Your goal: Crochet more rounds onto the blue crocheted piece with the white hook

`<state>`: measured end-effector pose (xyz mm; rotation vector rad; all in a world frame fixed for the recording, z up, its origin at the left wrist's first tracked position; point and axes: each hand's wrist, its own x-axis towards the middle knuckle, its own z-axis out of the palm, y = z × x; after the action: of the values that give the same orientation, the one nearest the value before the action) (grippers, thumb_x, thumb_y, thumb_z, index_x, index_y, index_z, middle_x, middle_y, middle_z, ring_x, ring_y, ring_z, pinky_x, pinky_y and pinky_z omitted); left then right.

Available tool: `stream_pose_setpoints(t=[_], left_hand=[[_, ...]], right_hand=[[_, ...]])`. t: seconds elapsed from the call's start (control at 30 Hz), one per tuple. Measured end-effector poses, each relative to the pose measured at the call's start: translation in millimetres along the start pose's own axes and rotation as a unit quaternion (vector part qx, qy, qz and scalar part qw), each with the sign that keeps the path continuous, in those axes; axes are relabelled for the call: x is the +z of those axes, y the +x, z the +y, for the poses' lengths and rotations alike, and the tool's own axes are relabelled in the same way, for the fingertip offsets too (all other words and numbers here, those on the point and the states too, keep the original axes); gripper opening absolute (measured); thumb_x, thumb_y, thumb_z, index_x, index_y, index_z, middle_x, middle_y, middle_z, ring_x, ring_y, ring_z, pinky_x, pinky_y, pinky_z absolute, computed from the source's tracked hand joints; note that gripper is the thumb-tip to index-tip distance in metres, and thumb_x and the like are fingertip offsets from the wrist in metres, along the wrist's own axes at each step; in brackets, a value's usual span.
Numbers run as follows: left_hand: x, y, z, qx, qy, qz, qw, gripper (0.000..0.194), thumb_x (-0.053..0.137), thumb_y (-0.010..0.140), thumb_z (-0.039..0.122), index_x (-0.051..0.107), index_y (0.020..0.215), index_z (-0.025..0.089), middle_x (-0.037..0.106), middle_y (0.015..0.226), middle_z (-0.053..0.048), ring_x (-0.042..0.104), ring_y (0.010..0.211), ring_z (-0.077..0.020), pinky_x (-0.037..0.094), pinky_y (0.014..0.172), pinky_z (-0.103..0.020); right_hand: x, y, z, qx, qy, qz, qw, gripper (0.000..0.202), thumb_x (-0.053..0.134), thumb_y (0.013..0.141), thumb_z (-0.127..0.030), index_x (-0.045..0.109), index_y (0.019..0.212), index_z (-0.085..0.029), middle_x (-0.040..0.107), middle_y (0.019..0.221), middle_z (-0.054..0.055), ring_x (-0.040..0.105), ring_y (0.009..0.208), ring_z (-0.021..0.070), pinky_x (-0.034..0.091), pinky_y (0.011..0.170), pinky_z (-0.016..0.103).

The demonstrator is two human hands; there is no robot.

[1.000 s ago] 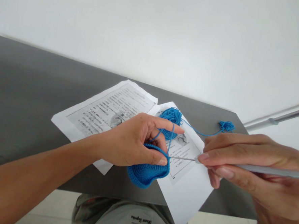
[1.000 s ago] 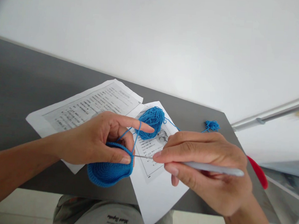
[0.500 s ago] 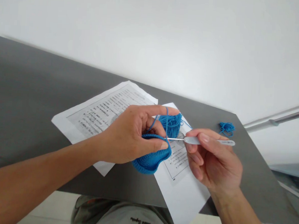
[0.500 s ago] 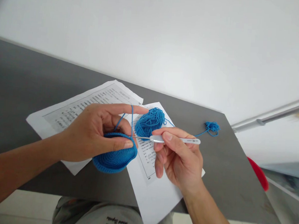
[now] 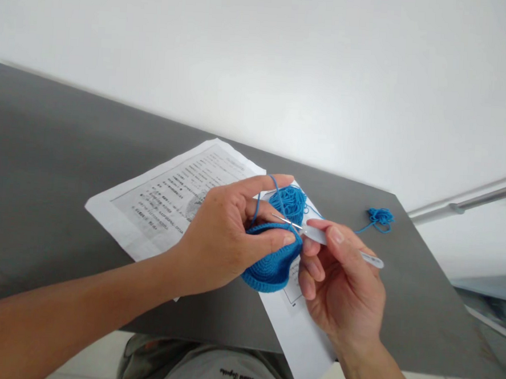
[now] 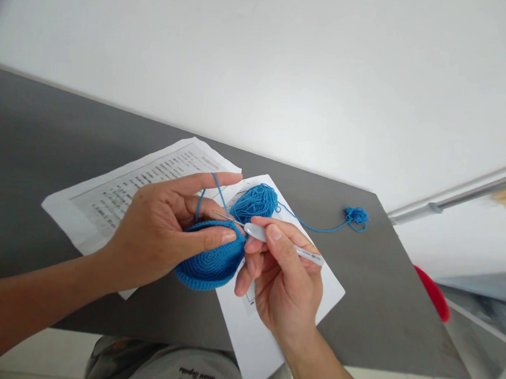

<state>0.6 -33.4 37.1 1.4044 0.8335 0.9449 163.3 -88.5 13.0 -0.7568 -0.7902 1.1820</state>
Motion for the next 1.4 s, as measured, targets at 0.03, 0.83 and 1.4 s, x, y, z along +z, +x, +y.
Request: stream_pose_setpoints(t=[0.03,0.83,1.4], left_hand=[[0.0,0,0,-0.009,-0.015,-0.003,1.0,0.065,0.08,0.078,0.015,0.064,0.14,0.015,0.082,0.082,-0.002,0.065,0.068,-0.012,0.052,0.063,-0.021],[-1.4,1,3,-0.05,-0.092,-0.012,0.994,0.085,0.086,0.067,0.009,0.059,0.147,0.017,0.08,0.078,0.0,0.072,0.071,-0.0149,0.055,0.067,-0.021],[3.2,-5,2,0.018,0.05,0.094,0.994,0.07,0.079,0.075,0.012,0.061,0.143,0.019,0.079,0.073,0.003,0.068,0.06,-0.0133,0.057,0.064,-0.023]], right_hand=[[1,0,0,0.0,0.001,0.004,1.0,0.012,0.075,0.088,-0.022,0.084,0.092,-0.015,0.073,0.067,0.001,0.061,0.044,0.0068,0.054,0.034,0.011],[5,-6,1,-0.027,0.013,-0.006,1.0,0.012,0.073,0.091,-0.023,0.083,0.096,-0.018,0.072,0.071,0.001,0.063,0.051,0.0078,0.06,0.043,0.014],[8,-23,17,-0.191,-0.253,0.049,0.947,0.024,0.068,0.096,-0.015,0.081,0.111,-0.029,0.075,0.075,0.001,0.07,0.058,0.016,0.063,0.049,0.03]])
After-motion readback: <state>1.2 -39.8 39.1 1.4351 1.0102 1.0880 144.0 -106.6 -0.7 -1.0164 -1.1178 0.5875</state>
